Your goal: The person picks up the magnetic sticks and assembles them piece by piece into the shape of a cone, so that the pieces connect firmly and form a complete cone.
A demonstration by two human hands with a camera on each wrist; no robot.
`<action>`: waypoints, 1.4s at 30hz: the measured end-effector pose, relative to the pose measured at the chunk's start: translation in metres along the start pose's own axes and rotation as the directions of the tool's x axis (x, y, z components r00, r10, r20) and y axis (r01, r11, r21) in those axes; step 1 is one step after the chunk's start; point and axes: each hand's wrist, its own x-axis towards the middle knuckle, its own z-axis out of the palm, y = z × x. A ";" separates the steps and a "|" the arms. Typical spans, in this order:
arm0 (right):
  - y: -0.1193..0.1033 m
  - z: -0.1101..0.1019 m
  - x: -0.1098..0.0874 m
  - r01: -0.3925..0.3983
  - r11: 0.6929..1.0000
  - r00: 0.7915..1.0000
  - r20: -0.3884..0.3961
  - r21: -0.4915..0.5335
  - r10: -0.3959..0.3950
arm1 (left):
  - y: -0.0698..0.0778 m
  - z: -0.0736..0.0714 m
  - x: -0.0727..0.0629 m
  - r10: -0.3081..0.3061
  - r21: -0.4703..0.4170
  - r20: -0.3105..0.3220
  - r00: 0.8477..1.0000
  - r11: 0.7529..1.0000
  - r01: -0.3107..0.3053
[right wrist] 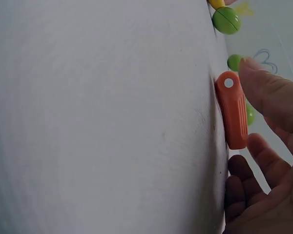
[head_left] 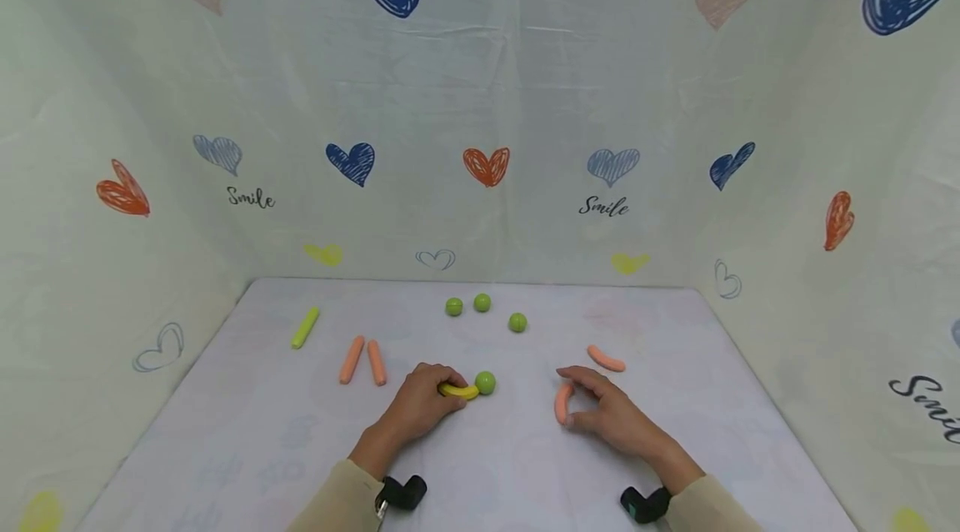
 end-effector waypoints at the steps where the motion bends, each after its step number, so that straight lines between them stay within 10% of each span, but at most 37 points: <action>1: 0.001 0.000 0.000 0.018 1.000 1.000 0.012 -0.015 -0.017 | -0.001 0.000 0.000 0.001 0.003 -0.001 1.000 1.000 -0.001; 11: 0.004 0.011 0.009 0.043 0.986 0.990 -0.125 -0.160 -0.063 | -0.003 0.000 0.002 0.000 0.007 -0.003 1.000 1.000 0.000; 25: 0.004 0.018 0.013 -0.075 0.975 0.925 -0.379 -0.208 -0.010 | -0.003 0.002 0.003 -0.021 0.006 -0.001 1.000 1.000 0.021; 42: -0.005 0.015 -0.005 -0.057 0.987 0.985 -0.169 -0.153 0.031 | -0.002 0.002 0.001 -0.022 0.017 -0.005 1.000 1.000 0.022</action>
